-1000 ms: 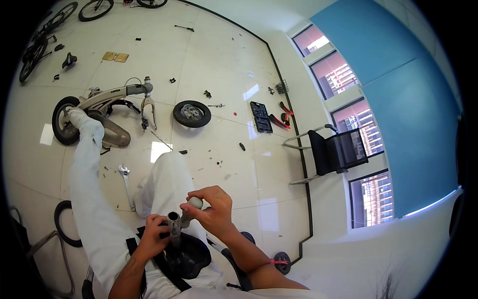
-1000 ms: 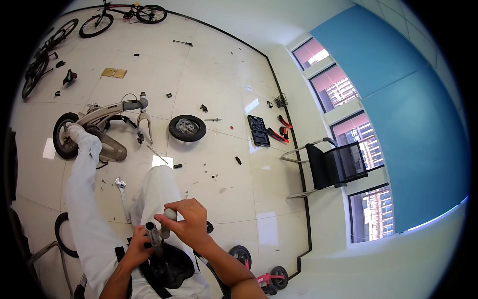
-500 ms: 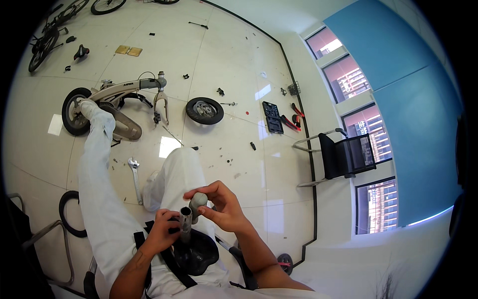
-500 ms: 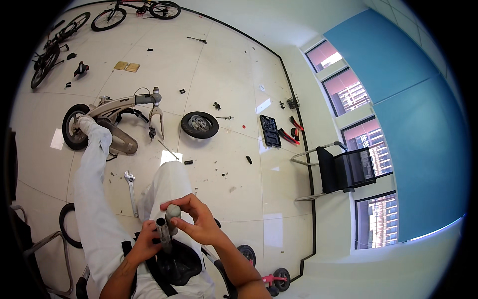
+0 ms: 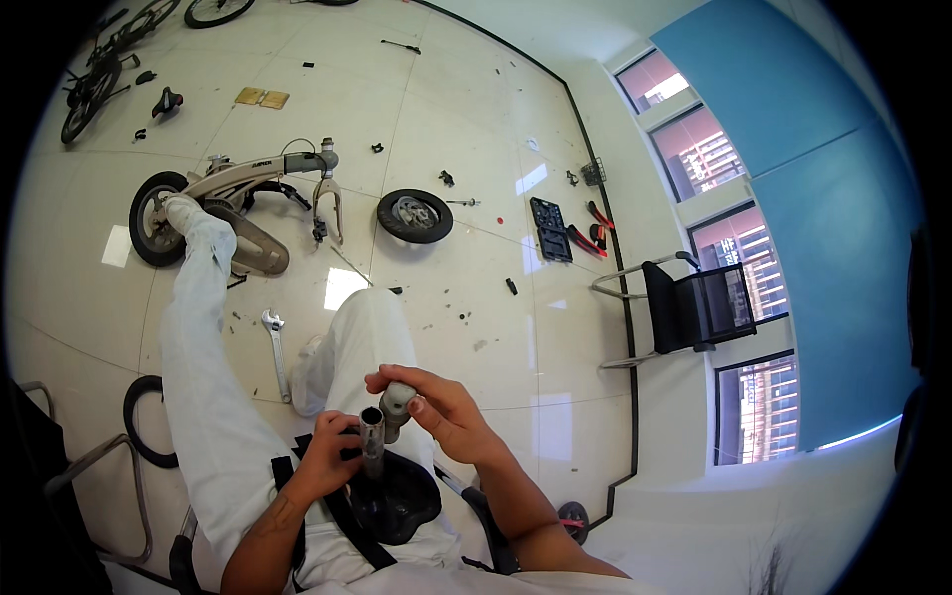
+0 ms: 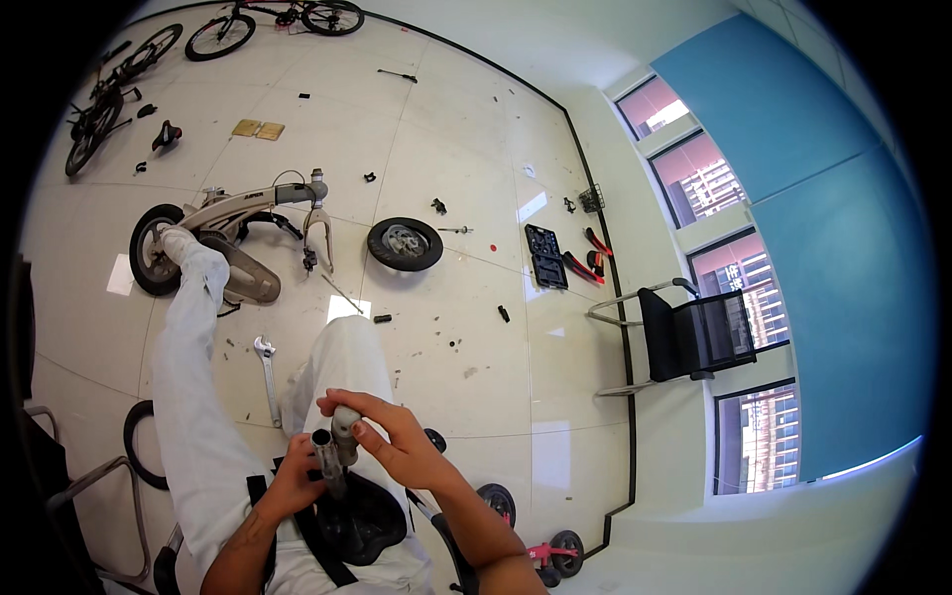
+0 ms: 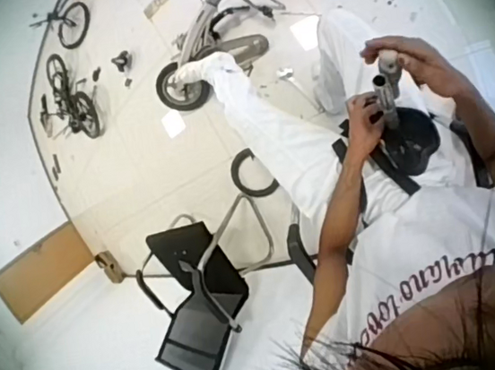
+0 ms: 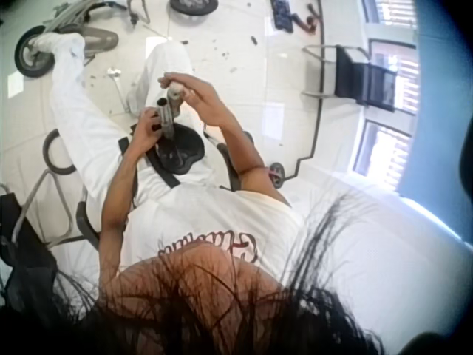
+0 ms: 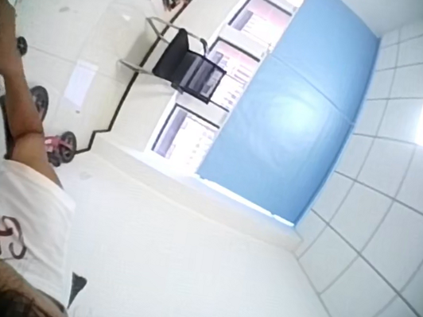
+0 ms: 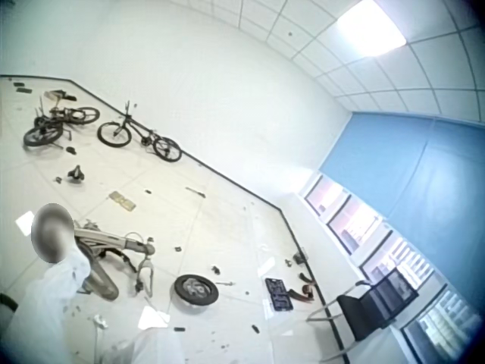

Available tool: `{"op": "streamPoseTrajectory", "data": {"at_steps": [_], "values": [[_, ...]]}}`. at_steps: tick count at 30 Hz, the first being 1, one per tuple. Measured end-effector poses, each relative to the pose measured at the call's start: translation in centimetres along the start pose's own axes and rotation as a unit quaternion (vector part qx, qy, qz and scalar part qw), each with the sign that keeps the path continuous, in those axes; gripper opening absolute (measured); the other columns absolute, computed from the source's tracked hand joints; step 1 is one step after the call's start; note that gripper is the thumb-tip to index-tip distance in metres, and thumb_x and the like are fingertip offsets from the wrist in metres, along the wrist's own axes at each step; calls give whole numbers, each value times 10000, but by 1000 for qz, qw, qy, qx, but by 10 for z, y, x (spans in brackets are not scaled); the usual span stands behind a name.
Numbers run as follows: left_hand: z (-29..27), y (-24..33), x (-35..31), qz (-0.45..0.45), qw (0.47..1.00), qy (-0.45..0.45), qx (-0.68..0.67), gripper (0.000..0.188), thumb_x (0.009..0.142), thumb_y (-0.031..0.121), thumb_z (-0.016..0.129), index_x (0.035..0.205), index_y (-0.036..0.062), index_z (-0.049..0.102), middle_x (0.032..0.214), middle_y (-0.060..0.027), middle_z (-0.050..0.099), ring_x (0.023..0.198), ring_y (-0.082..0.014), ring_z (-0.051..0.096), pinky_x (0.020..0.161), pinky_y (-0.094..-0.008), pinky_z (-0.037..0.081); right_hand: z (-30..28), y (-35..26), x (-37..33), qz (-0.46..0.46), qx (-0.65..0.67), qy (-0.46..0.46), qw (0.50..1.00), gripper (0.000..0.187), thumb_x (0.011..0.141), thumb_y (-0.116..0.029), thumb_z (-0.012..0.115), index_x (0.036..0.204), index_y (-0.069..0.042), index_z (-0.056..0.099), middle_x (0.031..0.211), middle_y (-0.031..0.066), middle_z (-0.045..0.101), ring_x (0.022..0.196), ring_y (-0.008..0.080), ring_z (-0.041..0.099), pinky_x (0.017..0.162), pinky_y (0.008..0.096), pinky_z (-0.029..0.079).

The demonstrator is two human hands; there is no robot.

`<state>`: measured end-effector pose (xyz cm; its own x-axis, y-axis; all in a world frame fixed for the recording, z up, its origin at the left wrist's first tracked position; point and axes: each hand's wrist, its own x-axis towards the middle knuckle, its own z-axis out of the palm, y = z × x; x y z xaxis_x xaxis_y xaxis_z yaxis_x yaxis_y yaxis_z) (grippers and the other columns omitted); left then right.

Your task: The person assembles a scooter seat by inserting a metal post into the seat base and tightening it with a screwdriver. The person then inserts a grey plastic cap onto the post and secures it.

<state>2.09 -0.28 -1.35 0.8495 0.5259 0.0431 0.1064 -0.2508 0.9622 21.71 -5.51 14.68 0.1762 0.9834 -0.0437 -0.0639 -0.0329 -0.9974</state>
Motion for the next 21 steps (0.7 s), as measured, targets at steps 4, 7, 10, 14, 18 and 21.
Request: {"op": "streamPoseTrajectory", "data": {"at_steps": [4,7,10,14,18,21], "values": [[0,1,0,-4,1000,-1,-7,266,669,6,781,921,86,751,1210,-40,605,1205,-309,443,1070,-408,389,-15,5,0,-41,-121,-18,992,358,908,-125,752,1229,6,663,1142,152,728,1107,246,679,979,362,511],[0,-2,0,3,1000,-9,0,315,671,9,782,971,101,755,1215,-39,617,1212,-306,443,1072,-408,376,-21,11,-1,-55,-169,-3,984,339,870,-130,797,1162,-8,676,1089,114,712,1043,211,674,940,340,507],[2,-5,0,7,1000,-18,-8,403,671,21,785,1058,130,769,1225,-41,638,1226,-303,444,1078,-405,351,-16,17,-3,-63,-182,66,979,411,819,-115,820,1189,-22,666,960,58,662,889,164,620,879,307,486],[-1,-5,0,14,1000,-7,-17,379,662,17,782,1028,117,776,1228,-56,632,1213,-309,450,1074,-411,357,-5,1,1,-96,-235,30,967,414,927,-186,705,1290,-14,603,1019,80,626,949,200,606,911,320,476],[-2,1,0,9,1000,9,-19,232,658,-3,777,869,72,716,1178,-48,611,1194,-306,457,1052,-406,397,-10,5,5,-91,-114,-34,989,456,1019,-265,549,1406,-24,523,1209,137,633,1136,251,602,987,345,467],[-3,3,0,2,1000,6,-14,223,660,1,784,861,71,718,1174,-47,613,1195,-305,459,1052,-403,398,-17,8,0,-38,20,-64,997,432,1013,-235,568,1394,-32,551,1287,159,642,1213,263,603,1027,356,464]]}}
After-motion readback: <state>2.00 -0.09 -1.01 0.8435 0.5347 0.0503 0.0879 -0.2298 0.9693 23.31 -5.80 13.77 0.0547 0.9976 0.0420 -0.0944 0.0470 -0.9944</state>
